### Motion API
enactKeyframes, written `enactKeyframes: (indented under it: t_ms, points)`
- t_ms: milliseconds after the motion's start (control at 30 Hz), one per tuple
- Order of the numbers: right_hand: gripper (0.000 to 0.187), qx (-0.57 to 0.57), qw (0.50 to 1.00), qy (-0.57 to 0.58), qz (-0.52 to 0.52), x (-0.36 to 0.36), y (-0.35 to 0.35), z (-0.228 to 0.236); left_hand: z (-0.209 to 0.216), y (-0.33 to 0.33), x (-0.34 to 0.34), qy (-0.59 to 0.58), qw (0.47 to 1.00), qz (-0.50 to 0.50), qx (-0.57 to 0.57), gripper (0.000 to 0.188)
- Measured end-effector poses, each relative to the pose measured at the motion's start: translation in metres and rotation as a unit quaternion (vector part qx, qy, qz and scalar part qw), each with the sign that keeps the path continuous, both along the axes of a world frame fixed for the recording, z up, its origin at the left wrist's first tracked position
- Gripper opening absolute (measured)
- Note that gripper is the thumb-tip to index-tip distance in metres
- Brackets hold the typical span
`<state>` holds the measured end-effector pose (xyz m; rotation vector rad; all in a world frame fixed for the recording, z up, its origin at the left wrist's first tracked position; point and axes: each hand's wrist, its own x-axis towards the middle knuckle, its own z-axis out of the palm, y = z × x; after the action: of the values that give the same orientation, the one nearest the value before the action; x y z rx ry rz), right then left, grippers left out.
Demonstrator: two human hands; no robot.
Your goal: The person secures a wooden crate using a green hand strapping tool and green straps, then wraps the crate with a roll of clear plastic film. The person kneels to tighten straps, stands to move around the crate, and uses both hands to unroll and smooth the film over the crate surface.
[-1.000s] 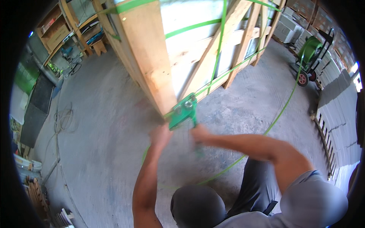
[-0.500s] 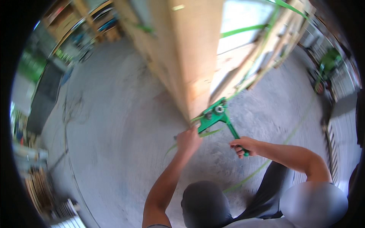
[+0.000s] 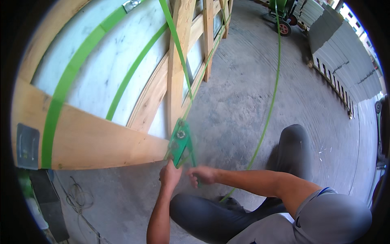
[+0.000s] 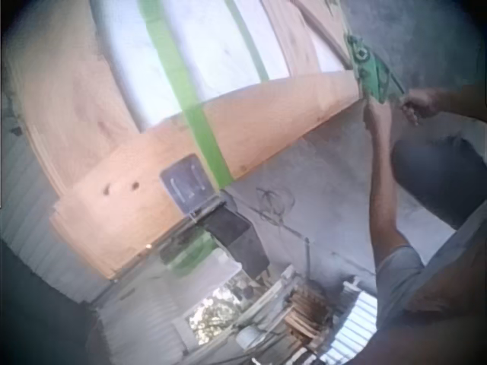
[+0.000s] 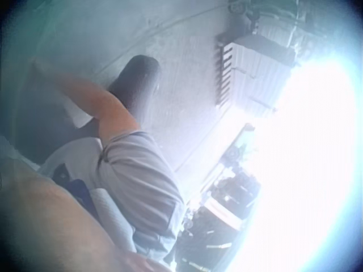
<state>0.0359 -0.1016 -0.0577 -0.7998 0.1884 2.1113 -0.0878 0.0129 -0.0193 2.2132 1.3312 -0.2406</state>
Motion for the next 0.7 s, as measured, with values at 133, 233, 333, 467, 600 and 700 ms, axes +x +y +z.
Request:
enactKeyframes:
  t_ms: [133,233,333,467,600,700]
  points:
    - [0.029,0.03,0.995,0.086,0.025,0.006,-0.001,-0.008,0.0,-0.008,0.004,0.015,0.998,0.039,0.048,0.038]
    - [0.031,-0.005,0.998,0.043,0.046,0.002,0.003,-0.011,-0.004,-0.009,0.003,-0.003,0.997,0.042,0.066,0.038]
    - [0.032,-0.01,0.996,0.06,0.065,0.009,0.002,-0.004,-0.009,-0.011,0.002,0.0,0.996,0.048,0.072,0.038]
    - [0.029,-0.022,0.977,0.063,0.2,0.062,0.005,0.016,-0.009,-0.018,0.009,0.039,0.992,0.071,0.097,0.036]
    - [0.028,0.026,0.9,0.084,0.428,0.189,0.03,0.011,-0.004,-0.022,0.021,0.037,0.986,0.102,0.127,0.028]
    - [0.028,0.076,0.891,0.051,0.445,0.218,0.037,-0.001,-0.002,-0.018,0.026,0.072,0.982,0.093,0.147,0.033]
